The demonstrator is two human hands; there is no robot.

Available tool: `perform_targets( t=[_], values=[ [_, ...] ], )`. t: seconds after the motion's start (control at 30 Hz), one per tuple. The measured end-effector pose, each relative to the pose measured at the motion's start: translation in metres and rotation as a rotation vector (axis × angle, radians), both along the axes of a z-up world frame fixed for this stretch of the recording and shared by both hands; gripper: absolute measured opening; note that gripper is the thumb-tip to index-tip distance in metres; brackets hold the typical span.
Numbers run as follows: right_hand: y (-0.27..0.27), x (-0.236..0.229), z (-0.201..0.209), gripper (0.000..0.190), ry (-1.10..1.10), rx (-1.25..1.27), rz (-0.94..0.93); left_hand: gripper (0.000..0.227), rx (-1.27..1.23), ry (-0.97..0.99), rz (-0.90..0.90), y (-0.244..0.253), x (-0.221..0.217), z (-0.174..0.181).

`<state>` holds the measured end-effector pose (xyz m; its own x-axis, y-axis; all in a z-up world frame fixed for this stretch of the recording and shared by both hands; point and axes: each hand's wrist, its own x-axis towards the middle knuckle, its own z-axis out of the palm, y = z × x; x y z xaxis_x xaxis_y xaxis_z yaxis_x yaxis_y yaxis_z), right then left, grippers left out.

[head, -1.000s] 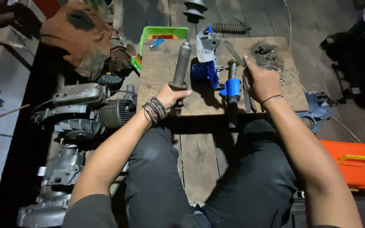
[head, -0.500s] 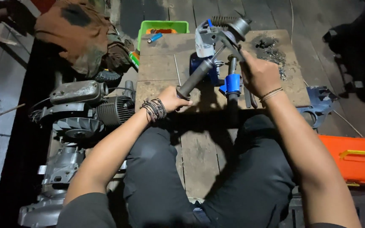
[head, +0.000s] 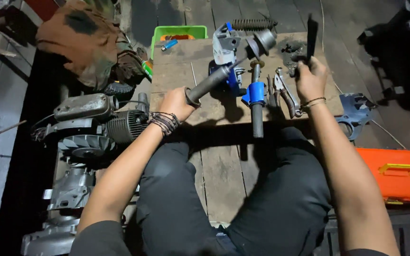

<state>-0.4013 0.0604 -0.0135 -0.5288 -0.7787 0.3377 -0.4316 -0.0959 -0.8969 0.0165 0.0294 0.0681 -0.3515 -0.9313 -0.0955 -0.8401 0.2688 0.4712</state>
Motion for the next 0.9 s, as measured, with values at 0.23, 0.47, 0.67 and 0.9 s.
perform_targets(
  t=[0.23, 0.47, 0.67, 0.9],
  values=[
    [-0.024, 0.001, -0.031, 0.018, -0.309, 0.007, 0.122, 0.029, -0.142, -0.34, -0.008, -0.002, 0.0, 0.005],
    [0.01, 0.032, 0.0, 0.045, -0.381, 0.245, 0.256, 0.044, -0.605, -0.361, -0.113, -0.015, 0.008, -0.03],
    [0.021, 0.059, 0.036, 0.039, -0.368, 0.27, 0.32, 0.033, -0.667, -0.315, -0.102, -0.013, 0.007, -0.03],
    [0.019, 0.053, 0.051, 0.036, -0.457, 0.194, 0.332, 0.036, -0.519, -0.288, -0.081, 0.003, 0.011, 0.001]
  ],
)
